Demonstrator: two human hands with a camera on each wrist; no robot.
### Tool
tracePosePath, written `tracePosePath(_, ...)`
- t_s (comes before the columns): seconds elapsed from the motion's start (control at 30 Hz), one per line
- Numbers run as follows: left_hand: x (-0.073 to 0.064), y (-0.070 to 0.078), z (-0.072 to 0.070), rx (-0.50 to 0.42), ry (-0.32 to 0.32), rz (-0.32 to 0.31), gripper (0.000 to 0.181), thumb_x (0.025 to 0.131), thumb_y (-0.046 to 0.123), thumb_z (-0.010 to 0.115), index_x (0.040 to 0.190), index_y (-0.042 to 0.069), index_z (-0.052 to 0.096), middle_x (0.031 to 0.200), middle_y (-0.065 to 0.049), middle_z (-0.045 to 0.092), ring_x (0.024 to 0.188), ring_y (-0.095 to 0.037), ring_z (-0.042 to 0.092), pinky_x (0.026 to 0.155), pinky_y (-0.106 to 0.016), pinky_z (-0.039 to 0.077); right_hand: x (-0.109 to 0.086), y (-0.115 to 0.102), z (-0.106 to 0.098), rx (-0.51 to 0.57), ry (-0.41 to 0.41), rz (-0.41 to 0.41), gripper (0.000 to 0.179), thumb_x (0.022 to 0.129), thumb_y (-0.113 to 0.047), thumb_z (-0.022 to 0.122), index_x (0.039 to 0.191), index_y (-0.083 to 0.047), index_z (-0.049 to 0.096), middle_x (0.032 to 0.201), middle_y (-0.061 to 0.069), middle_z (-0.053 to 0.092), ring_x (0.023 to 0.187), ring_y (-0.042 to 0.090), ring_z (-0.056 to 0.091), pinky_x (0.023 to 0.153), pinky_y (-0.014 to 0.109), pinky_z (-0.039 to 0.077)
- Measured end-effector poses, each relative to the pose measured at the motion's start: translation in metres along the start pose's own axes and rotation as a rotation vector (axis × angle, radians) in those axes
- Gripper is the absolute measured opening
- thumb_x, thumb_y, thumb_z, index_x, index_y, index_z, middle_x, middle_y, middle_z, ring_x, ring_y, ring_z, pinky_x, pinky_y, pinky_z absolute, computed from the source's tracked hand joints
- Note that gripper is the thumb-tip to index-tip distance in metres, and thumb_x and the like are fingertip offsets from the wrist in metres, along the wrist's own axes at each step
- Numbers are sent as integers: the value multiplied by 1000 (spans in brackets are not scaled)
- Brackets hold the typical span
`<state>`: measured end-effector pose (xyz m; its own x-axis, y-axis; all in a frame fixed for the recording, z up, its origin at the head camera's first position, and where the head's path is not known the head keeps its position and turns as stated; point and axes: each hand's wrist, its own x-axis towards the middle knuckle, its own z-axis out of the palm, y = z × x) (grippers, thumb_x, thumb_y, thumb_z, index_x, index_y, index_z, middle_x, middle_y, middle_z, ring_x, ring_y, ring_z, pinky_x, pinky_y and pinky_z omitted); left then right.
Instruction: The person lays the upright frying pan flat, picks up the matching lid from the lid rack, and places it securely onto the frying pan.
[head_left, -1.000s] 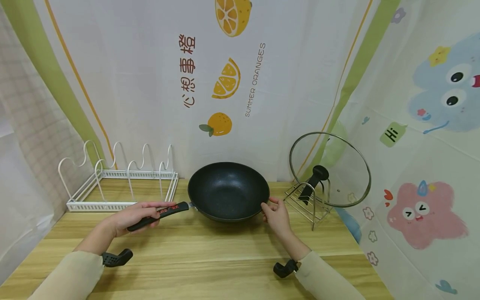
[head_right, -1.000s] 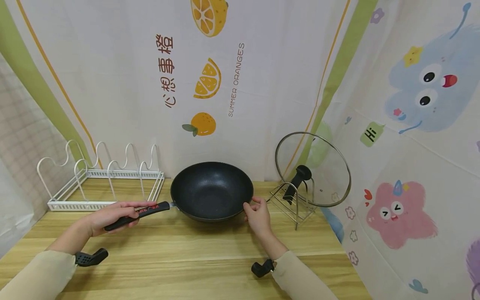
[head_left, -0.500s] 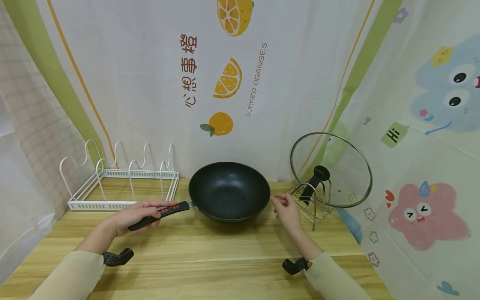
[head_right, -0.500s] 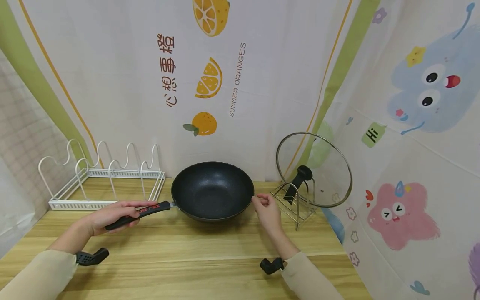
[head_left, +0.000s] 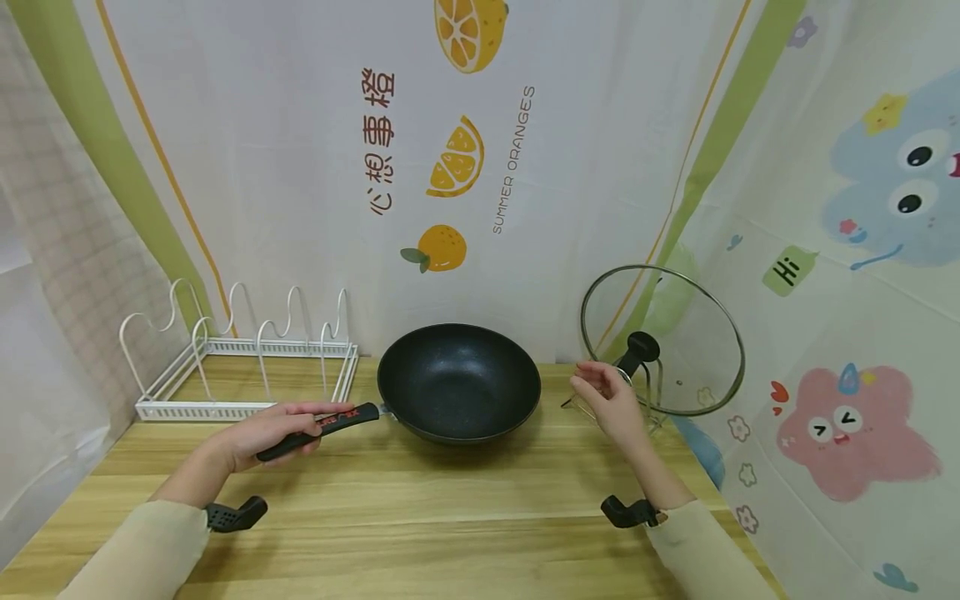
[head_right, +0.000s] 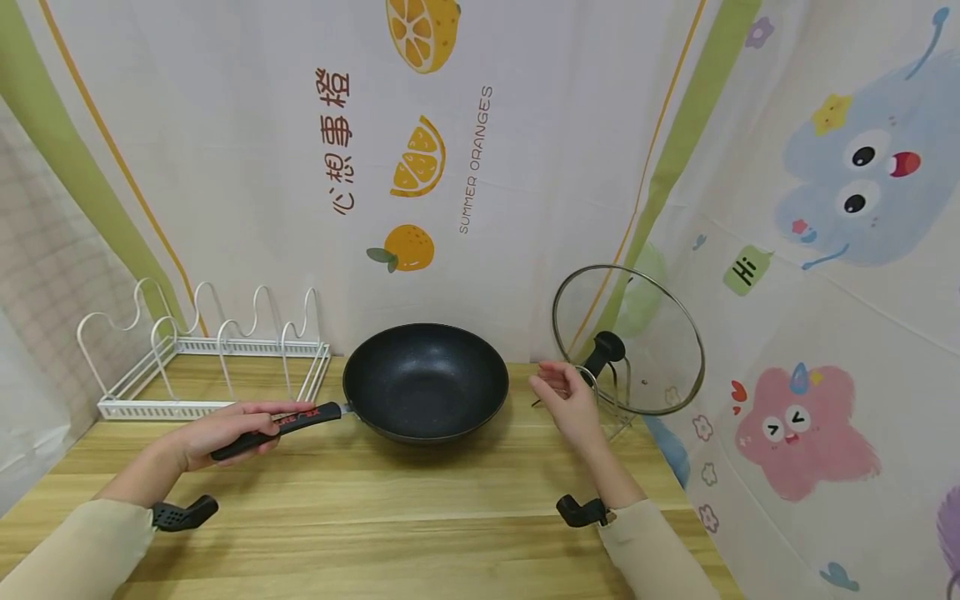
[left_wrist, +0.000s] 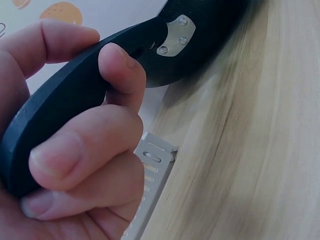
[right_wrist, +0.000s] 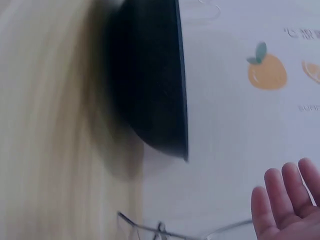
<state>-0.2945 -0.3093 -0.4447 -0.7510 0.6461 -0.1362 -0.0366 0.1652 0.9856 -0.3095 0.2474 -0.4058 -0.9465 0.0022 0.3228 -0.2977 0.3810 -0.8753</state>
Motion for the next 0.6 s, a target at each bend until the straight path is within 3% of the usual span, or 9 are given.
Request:
tracePosePath(0.2,-1,-1,0,-3,0,6,52,112,14,50,162,25,56,82,2,69,50,-1,47,49,-19,39,4,-3,-28,-37,7,7,50,111,-30,66,151,-2,56,147,21,62,114,-6,60,95,10,50)
tracePosePath(0.43,-1,1,1,-3,14,-7,52,111,15,51,162,25,57,84,1,69,51,-1,47,49,-17,40,6,-2,-64,-115,74,53,57,114,-40,58,158,-5,51,145,8,59,113,-8,55,94,10,48)
tracePosePath(0.6,-1,1,1,2,10,-2,52,112,15,50,163,23,55,84,1,69,51,-1,47,49,-17,41,8,6,-83,-159,104,111,66,117,-52,42,159,-2,50,149,18,59,109,-10,58,89,8,50)
